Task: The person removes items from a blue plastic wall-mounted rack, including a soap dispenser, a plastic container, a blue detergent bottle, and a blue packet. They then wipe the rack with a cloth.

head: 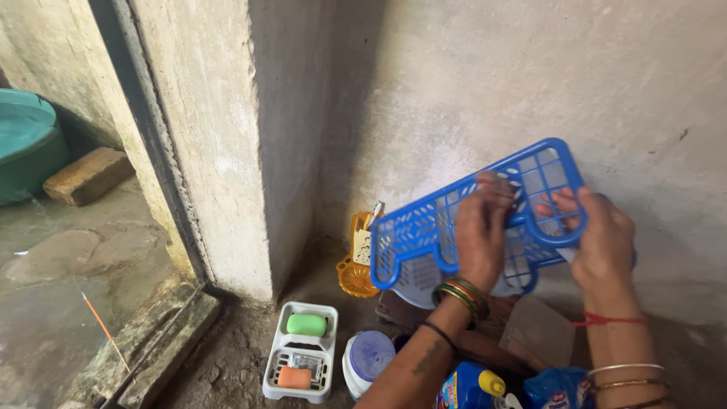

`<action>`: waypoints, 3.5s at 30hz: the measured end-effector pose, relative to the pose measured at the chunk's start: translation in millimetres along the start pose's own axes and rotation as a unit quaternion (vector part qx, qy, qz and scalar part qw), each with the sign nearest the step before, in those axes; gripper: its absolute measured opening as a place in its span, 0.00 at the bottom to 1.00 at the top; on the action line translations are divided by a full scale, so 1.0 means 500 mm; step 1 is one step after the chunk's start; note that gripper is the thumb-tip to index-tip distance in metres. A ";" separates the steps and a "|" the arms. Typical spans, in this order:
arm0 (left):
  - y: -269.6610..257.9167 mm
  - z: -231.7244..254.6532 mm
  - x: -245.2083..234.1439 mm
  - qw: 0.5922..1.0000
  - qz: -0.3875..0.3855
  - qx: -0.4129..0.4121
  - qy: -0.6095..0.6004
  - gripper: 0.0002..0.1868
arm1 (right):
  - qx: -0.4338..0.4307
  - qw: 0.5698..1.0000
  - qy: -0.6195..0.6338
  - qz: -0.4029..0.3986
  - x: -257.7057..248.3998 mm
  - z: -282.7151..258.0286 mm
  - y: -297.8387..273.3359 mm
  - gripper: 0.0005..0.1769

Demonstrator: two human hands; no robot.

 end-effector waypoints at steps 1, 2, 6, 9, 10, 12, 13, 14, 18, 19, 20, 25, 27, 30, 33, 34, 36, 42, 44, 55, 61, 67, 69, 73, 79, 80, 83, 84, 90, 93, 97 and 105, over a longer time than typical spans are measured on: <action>0.000 0.017 0.009 0.998 -0.018 0.049 0.038 0.08 | -0.003 1.000 0.014 0.003 -0.012 0.003 0.002 0.19; 0.004 0.014 0.006 0.998 -0.030 0.039 0.033 0.09 | -0.004 1.000 0.012 0.008 -0.024 0.008 0.002 0.19; 0.037 -0.037 -0.063 0.996 -0.040 0.007 0.074 0.09 | 0.001 0.999 0.018 0.044 -0.065 0.030 -0.013 0.18; 0.052 -0.083 -0.103 0.993 -0.012 -0.067 0.099 0.08 | -0.015 0.998 0.028 0.059 -0.076 0.040 -0.023 0.17; 0.052 -0.083 -0.097 0.994 -0.010 -0.068 0.088 0.08 | -0.024 0.998 0.030 0.058 -0.072 0.042 -0.025 0.17; 0.041 -0.054 -0.056 0.999 -0.020 -0.029 0.042 0.08 | -0.040 0.998 -0.008 0.058 -0.061 0.044 -0.030 0.17; 0.031 -0.029 -0.028 0.999 -0.035 0.010 0.013 0.07 | -0.046 0.997 -0.027 0.057 -0.055 0.045 -0.034 0.17; 0.021 -0.003 0.016 0.998 -0.057 0.028 -0.020 0.09 | -0.048 0.997 -0.032 0.060 -0.052 0.044 -0.038 0.16; -0.024 0.065 0.073 0.985 -0.137 0.090 0.052 0.17 | -0.036 0.995 -0.052 0.077 -0.048 0.034 -0.062 0.13; -0.025 0.064 0.059 0.983 -0.129 0.102 0.084 0.19 | -0.028 0.994 -0.058 0.083 -0.052 0.031 -0.071 0.12; -0.021 0.057 0.040 0.979 -0.121 0.114 0.114 0.22 | -0.026 0.995 -0.056 0.080 -0.054 0.027 -0.080 0.12; 0.019 -0.033 -0.040 0.978 -0.125 0.021 0.168 0.33 | -0.029 0.995 -0.043 0.080 -0.052 0.019 -0.112 0.11; 0.040 -0.039 -0.047 0.972 -0.103 0.016 0.211 0.28 | -0.036 0.996 -0.026 0.074 -0.053 0.023 -0.115 0.11; 0.033 -0.008 -0.024 0.973 -0.137 -0.018 0.184 0.31 | -0.038 0.996 -0.027 0.071 -0.059 0.039 -0.114 0.11; -0.017 0.104 0.061 0.965 -0.203 0.145 0.076 0.33 | -0.080 0.994 -0.024 0.068 -0.067 0.042 -0.104 0.12; -0.042 0.137 0.084 0.949 -0.204 0.217 0.106 0.34 | -0.100 0.992 -0.021 0.069 -0.072 0.041 -0.105 0.12; -0.031 0.124 0.091 0.948 -0.213 0.201 0.127 0.32 | -0.045 0.995 -0.035 0.077 -0.088 0.055 -0.105 0.11; 0.043 -0.053 -0.024 0.949 -0.172 0.041 0.260 0.34 | -0.015 0.999 -0.009 0.047 -0.101 0.034 -0.109 0.12; 0.035 -0.078 -0.048 0.949 -0.149 0.031 0.277 0.33 | -0.002 0.999 -0.019 0.038 -0.106 0.031 -0.098 0.12; -0.052 -0.032 -0.010 0.905 -0.314 -0.005 0.286 0.50 | -0.303 0.596 -0.714 0.209 -0.079 0.004 -0.064 0.28; -0.028 -0.056 -0.017 0.904 -0.300 0.012 0.305 0.48 | -0.374 0.536 -0.745 -0.134 0.083 0.033 -0.064 0.39; -0.014 -0.078 -0.071 0.940 -0.252 0.134 0.187 0.37 | -0.269 0.418 -0.816 -0.296 0.103 0.049 -0.022 0.49; 0.010 -0.119 -0.092 0.949 -0.235 0.068 0.200 0.27 | -0.297 0.416 -0.823 -0.247 0.109 0.043 -0.015 0.44; 0.027 -0.176 -0.093 0.963 -0.198 -0.077 0.167 0.21 | -0.310 0.431 -0.823 -0.204 0.123 0.064 -0.015 0.36; -0.044 -0.108 0.026 0.941 -0.214 0.144 0.218 0.34 | -0.343 0.382 -0.844 -0.157 0.111 0.073 -0.008 0.33; -0.043 -0.113 0.022 0.941 -0.212 0.140 0.222 0.32 | -0.336 0.383 -0.846 -0.158 0.105 0.076 -0.008 0.34; -0.001 -0.163 -0.052 0.956 -0.199 0.074 0.202 0.38 | -0.326 0.387 -0.849 -0.156 0.096 0.083 -0.011 0.35; 0.015 -0.175 -0.085 0.954 -0.156 0.074 0.245 0.33 | -0.332 0.388 -0.846 -0.155 0.101 0.086 -0.016 0.35; 0.013 -0.178 -0.100 0.967 -0.159 0.036 0.199 0.31 | -0.339 0.378 -0.848 -0.151 0.128 0.075 -0.024 0.36; -0.048 -0.119 -0.023 0.963 -0.202 0.123 0.130 0.20 | -0.299 0.374 -0.860 -0.177 0.123 0.064 -0.031 0.41; -0.050 -0.128 -0.061 0.937 -0.255 0.152 0.186 0.30 | -0.276 0.395 -0.854 -0.195 0.115 0.051 -0.052 0.51; 0.028 -0.180 -0.184 0.977 -0.106 -0.029 0.180 0.32 | -0.310 0.374 -0.861 -0.148 0.123 0.050 -0.055 0.41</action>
Point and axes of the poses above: each hand's wrist, its own y-axis towards the middle knuckle, its own x-axis out of the palm, z = x × y, the point moved 6 cm from there along y, towards the middle knuckle, and after that the axes turned 9 degrees about -y, right-handed, at the moved point
